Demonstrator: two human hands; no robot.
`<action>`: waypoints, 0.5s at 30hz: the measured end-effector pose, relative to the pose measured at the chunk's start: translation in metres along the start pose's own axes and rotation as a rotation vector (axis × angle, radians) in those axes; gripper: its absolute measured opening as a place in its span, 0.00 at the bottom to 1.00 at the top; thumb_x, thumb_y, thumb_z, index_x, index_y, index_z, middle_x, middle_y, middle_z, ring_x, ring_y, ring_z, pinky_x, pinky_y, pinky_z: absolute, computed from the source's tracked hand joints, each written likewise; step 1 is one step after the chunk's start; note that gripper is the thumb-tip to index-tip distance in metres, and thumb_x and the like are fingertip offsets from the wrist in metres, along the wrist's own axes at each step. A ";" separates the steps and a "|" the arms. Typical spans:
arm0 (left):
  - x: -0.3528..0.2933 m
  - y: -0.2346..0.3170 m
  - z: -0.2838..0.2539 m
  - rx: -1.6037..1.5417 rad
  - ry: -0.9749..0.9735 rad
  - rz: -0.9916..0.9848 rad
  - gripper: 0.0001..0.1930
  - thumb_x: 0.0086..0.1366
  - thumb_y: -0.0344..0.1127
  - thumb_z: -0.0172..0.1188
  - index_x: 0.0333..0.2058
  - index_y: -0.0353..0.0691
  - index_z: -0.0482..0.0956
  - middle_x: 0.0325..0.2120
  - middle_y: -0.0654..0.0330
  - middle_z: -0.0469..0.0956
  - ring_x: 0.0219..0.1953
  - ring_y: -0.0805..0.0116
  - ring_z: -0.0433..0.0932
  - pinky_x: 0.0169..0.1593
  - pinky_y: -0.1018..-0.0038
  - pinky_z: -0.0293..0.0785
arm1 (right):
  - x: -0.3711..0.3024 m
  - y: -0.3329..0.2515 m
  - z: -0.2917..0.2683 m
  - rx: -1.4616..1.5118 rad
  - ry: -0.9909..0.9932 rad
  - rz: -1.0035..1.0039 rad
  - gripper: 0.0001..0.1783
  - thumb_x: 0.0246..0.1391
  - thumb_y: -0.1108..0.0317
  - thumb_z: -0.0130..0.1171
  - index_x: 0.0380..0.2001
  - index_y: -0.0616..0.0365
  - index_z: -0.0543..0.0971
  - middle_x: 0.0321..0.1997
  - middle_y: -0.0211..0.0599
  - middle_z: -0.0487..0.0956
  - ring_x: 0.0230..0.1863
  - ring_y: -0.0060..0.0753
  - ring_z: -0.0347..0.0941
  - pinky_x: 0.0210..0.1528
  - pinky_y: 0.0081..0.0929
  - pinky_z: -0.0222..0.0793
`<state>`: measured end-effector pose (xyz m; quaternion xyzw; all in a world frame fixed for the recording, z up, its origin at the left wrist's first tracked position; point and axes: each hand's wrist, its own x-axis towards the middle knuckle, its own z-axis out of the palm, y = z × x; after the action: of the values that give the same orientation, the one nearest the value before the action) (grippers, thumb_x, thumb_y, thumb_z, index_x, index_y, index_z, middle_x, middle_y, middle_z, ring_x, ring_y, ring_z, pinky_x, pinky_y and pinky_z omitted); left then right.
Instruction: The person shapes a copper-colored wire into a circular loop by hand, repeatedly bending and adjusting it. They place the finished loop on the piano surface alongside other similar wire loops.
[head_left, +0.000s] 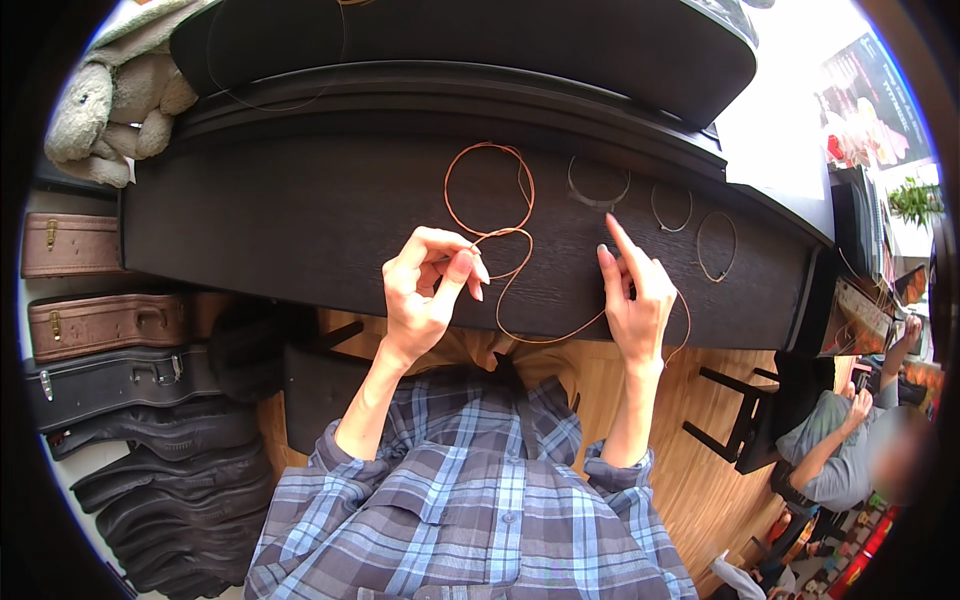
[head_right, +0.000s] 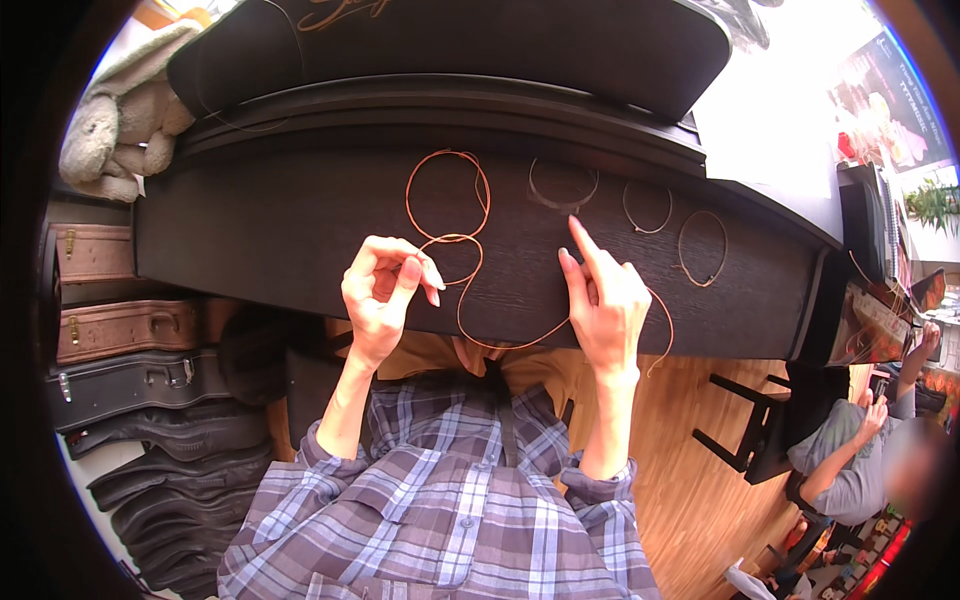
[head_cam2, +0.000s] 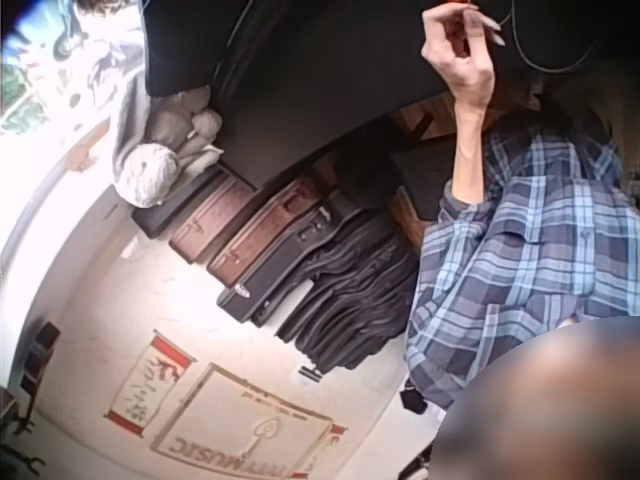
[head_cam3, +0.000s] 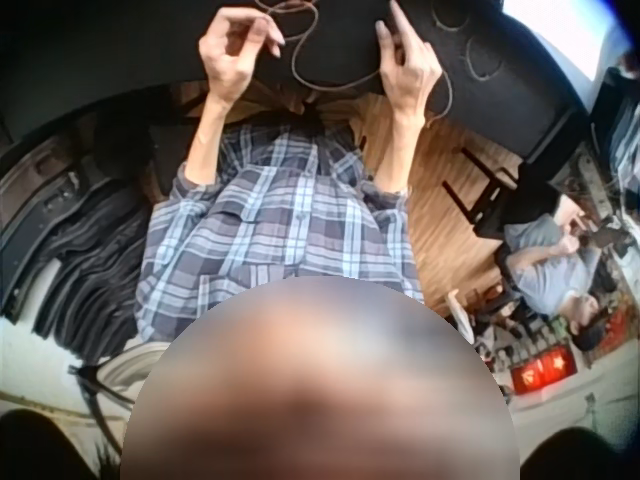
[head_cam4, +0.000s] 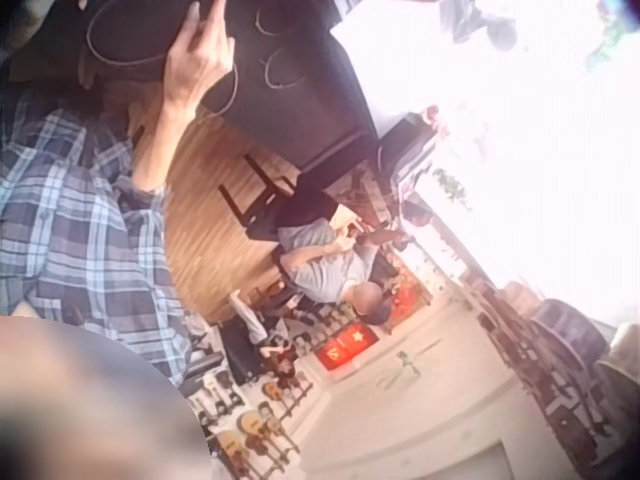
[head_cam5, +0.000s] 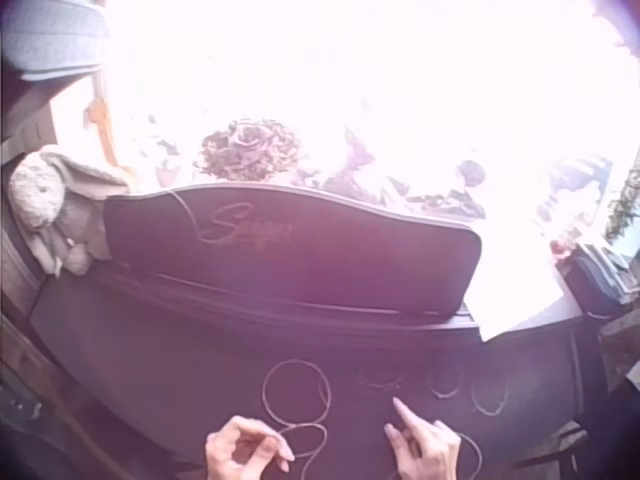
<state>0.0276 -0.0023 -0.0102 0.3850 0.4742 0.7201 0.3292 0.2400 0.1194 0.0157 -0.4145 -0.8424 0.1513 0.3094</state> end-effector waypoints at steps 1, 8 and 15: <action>0.000 0.001 0.000 -0.001 0.010 -0.005 0.02 0.71 0.24 0.58 0.39 0.31 0.75 0.27 0.55 0.81 0.26 0.71 0.81 0.30 0.78 0.79 | 0.000 -0.001 0.001 0.015 -0.004 0.064 0.16 0.57 0.68 0.69 0.49 0.49 0.85 0.16 0.23 0.71 0.16 0.21 0.59 0.27 0.24 0.58; 0.002 0.000 0.002 0.077 0.016 -0.087 0.03 0.71 0.25 0.59 0.39 0.31 0.76 0.28 0.57 0.81 0.29 0.70 0.83 0.36 0.76 0.83 | -0.001 -0.001 -0.001 0.027 -0.011 -0.011 0.11 0.57 0.69 0.69 0.44 0.50 0.86 0.17 0.24 0.74 0.15 0.20 0.61 0.28 0.23 0.59; 0.008 0.001 0.006 0.124 -0.004 -0.082 0.03 0.71 0.25 0.58 0.38 0.31 0.76 0.30 0.58 0.81 0.33 0.70 0.84 0.42 0.73 0.85 | -0.001 0.000 0.001 0.058 0.023 -0.003 0.06 0.56 0.70 0.68 0.38 0.51 0.86 0.21 0.25 0.78 0.16 0.20 0.64 0.28 0.23 0.59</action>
<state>0.0285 0.0068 -0.0054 0.3864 0.5327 0.6743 0.3351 0.2400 0.1183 0.0149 -0.4059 -0.8346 0.1704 0.3313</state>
